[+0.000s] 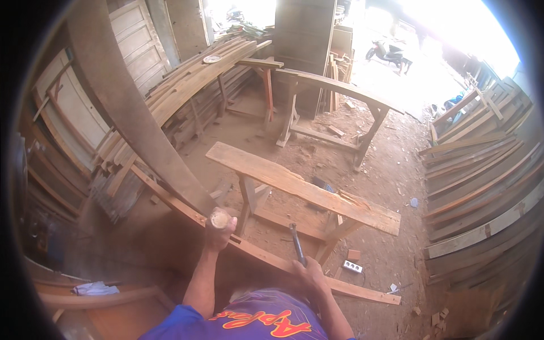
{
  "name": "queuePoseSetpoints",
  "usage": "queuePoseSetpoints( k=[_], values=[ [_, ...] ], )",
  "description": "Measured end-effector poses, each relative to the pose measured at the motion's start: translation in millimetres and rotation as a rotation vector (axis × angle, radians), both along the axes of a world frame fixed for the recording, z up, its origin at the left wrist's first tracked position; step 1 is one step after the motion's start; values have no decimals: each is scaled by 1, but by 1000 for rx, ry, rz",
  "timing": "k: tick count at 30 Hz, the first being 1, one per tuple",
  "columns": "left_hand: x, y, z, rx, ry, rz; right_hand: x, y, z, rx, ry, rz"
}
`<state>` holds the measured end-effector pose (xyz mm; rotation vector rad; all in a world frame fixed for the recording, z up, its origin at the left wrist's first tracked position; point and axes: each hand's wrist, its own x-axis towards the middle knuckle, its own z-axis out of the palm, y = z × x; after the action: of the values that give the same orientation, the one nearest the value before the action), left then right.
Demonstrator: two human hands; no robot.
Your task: The person chisels a rectangular groove into a piece of timber using a hammer and a wood chisel, repeatedly striking the chisel to remove wood fibers.
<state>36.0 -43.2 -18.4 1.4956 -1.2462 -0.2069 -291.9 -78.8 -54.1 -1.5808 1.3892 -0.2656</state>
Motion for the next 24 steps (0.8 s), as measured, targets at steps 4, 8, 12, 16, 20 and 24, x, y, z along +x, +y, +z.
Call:
queuePoseSetpoints(
  k=[4, 8, 12, 16, 20, 24],
  values=[
    [-8, 0, 3, 16, 72, 7, -3, -1, -8, 2, -27, -3],
    [-20, 0, 7, 41, 22, -16, -4, -3, -8, 38, -68, 6],
    [-34, 0, 18, 110, 47, -60, -6, -5, -7, 91, -100, -3],
    [-34, 2, 19, 132, 39, -79, 0, -4, 8, 156, -124, -37],
    [-34, 1, 26, 139, 61, -80, 2, -5, 16, 196, -130, -73],
    [-34, 0, 22, 118, 61, -78, 3, -6, 19, 227, -125, -87]
  ],
)
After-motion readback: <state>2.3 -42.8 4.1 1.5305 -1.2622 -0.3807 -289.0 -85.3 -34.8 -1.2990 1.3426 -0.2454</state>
